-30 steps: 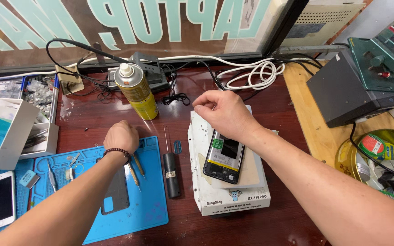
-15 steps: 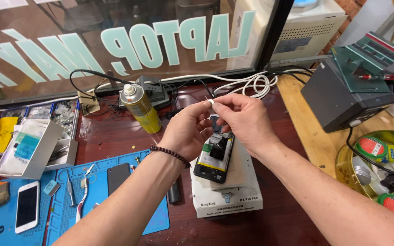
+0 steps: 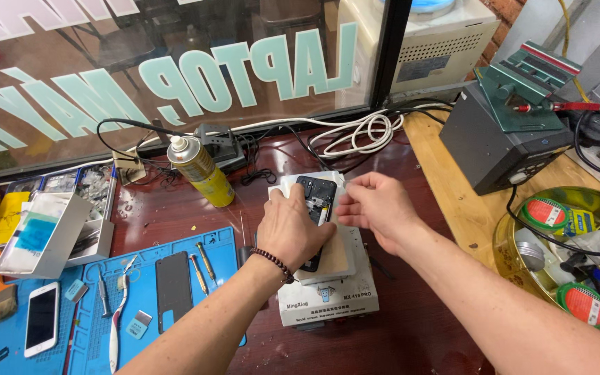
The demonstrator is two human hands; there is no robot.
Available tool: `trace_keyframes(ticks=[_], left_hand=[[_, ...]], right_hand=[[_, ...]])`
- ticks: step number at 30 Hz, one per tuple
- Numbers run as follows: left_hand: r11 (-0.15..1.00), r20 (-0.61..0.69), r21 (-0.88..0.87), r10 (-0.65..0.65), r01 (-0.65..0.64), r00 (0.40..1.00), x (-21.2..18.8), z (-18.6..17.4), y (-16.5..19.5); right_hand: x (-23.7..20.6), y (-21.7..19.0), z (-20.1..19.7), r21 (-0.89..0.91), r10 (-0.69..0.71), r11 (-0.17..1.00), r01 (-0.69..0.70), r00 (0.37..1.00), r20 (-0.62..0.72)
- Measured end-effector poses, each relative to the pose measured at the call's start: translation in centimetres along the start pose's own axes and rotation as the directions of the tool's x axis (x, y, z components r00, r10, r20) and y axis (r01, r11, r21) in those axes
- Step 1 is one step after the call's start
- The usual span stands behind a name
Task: The person disassembles a black smartphone by removing the back cover, disconnecting internal cables, and detaching the screen assembly. They then reassemble the device by reconnecting the screen and battery, and replacing the back cover.
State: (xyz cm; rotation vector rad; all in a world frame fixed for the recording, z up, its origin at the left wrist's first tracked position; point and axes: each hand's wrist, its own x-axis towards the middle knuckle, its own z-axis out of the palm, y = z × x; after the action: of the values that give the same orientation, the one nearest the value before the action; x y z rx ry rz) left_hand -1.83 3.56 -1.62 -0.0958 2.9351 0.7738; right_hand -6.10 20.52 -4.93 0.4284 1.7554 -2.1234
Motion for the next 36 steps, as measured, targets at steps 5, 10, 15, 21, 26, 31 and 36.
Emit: trace_keyframes(ticks=[5, 10, 15, 21, 26, 31, 36], left_hand=[[0.999, -0.046, -0.013, 0.032, -0.032, 0.998, 0.2, -0.4, -0.2], [0.991, -0.035, -0.124, -0.054, 0.049, 0.998, 0.6, -2.7, -1.1], [0.886, 0.11, -0.438, -0.114, 0.151, 0.987, 1.4, -5.9, -3.3], [0.369, 0.576, -0.757, -0.017, 0.54, 0.818, 1.1, -6.5, -5.6], [0.455, 0.611, -0.704, -0.003, 0.545, 0.792, 1.5, -5.6, -7.1], [0.461, 0.619, -0.704, 0.025, 0.54, 0.785, 2.1, -5.3, -8.5], [0.469, 0.64, -0.677, -0.003, 0.567, 0.768, 2.8, -5.4, -9.1]], right_hand=[[-0.5, 2.4, 0.8, 0.235, 0.109, 0.967, -0.102, 0.994, -0.017], [-1.4, 1.4, 0.6, 0.011, -0.155, 0.988, 0.155, 0.986, -0.055], [-1.9, -2.6, 1.2, -0.214, -0.455, 0.869, 0.447, 0.89, 0.015], [-2.8, -5.9, 2.9, -0.541, -0.565, 0.643, 0.543, 0.812, 0.144], [-2.4, -5.9, 4.4, -0.574, -0.445, 0.659, 0.486, 0.867, 0.222], [-1.7, -5.2, 5.2, -0.667, -0.503, 0.478, 0.571, 0.801, 0.325], [-1.3, -5.2, 5.7, -0.64, -0.608, 0.33, 0.694, 0.675, 0.418]])
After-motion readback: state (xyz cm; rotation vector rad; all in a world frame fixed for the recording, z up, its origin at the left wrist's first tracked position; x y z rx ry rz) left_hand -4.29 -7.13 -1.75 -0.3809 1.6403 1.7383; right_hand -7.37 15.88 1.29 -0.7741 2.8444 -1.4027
